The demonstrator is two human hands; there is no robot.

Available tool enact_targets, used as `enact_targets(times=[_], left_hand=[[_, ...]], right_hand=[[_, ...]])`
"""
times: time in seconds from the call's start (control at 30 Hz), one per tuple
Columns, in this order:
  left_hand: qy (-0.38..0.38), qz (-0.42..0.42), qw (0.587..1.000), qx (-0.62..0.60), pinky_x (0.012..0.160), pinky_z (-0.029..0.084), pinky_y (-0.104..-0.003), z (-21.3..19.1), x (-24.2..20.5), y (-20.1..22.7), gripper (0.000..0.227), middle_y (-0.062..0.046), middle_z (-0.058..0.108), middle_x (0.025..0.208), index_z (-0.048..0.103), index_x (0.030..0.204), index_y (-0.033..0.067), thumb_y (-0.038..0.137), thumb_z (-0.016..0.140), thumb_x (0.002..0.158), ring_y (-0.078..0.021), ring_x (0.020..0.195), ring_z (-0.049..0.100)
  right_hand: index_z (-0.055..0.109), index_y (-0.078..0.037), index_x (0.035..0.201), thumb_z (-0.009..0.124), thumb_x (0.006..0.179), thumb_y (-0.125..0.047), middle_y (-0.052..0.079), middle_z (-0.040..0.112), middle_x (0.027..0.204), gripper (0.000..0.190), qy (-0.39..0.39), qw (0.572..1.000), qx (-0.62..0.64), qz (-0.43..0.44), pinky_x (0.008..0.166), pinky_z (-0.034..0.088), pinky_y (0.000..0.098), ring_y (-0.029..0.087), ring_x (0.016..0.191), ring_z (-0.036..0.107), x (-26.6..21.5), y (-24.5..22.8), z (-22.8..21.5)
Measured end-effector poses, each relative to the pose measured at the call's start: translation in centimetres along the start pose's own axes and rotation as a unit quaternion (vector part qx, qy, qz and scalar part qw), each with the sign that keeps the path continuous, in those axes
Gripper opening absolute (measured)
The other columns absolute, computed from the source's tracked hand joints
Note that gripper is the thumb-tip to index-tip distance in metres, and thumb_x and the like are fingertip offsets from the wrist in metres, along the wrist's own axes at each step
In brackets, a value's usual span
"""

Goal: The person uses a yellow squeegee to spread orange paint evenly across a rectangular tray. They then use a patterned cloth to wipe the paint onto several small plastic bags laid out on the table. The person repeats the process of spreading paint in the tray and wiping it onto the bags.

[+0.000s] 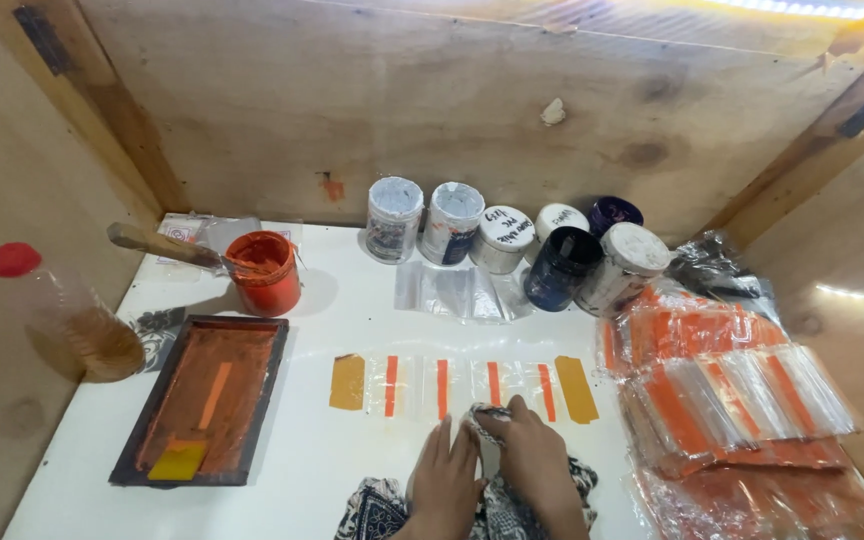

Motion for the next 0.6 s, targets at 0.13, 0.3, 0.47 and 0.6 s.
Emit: enact_targets(times=[0.13, 0.3, 0.47, 0.6], left_hand=[[-0.060, -0.037, 0.997, -0.022, 0.123, -0.021, -0.062, -2.4, -2.6, -0.7, 0.074, -0.012, -0.005, 0.173, -0.002, 0.167, 0.0173, 0.057, 0.019, 0.108, -0.0522, 0.156, -0.019], [-0.019, -0.043, 0.995, -0.088, 0.121, -0.015, -0.071, -2.8, -3.2, -1.3, 0.071, -0.010, 0.005, 0.171, 0.012, 0.166, 0.0190, 0.054, 0.029, 0.106, -0.0653, 0.152, -0.012], [-0.007, -0.030, 0.993, -0.110, 0.117, -0.010, -0.083, -2.8, -3.3, -1.5, 0.072, -0.011, 0.005, 0.170, 0.014, 0.165, 0.0184, 0.054, 0.031, 0.104, -0.0682, 0.149, -0.008], [0.002, -0.031, 0.995, -0.098, 0.116, -0.006, -0.085, -1.9, -2.7, -1.2, 0.074, -0.012, 0.008, 0.167, 0.015, 0.165, 0.0172, 0.054, 0.034, 0.104, -0.0722, 0.147, -0.003]], right_hand=[[0.066, -0.039, 0.133, 0.058, 0.092, 0.001, 0.008, 0.052, 0.114, 0.058, 0.037, 0.989, -0.093, -0.113, 0.061, 0.052, 0.0408, 0.029, 0.094, 0.059, 2.5, -1.5, 1.9], [0.069, -0.037, 0.126, 0.060, 0.091, 0.002, 0.011, 0.052, 0.107, 0.053, 0.049, 0.976, -0.143, -0.155, 0.061, 0.051, 0.0414, 0.029, 0.081, 0.060, 2.8, -2.6, 1.7], [0.072, -0.033, 0.120, 0.065, 0.089, -0.001, 0.010, 0.052, 0.111, 0.045, 0.054, 0.968, -0.160, -0.186, 0.062, 0.051, 0.0414, 0.030, 0.081, 0.060, 3.4, -2.5, 2.4], [0.071, -0.034, 0.122, 0.067, 0.089, -0.005, 0.011, 0.051, 0.110, 0.044, 0.066, 0.960, -0.180, -0.204, 0.061, 0.050, 0.0427, 0.032, 0.079, 0.059, 3.7, -2.4, 2.9]])
Point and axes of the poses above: each hand's wrist, its own x-axis towards the middle knuckle, its own z-axis out of the palm, y = z × x, the point moved 6 cm from there along x, towards the middle knuckle
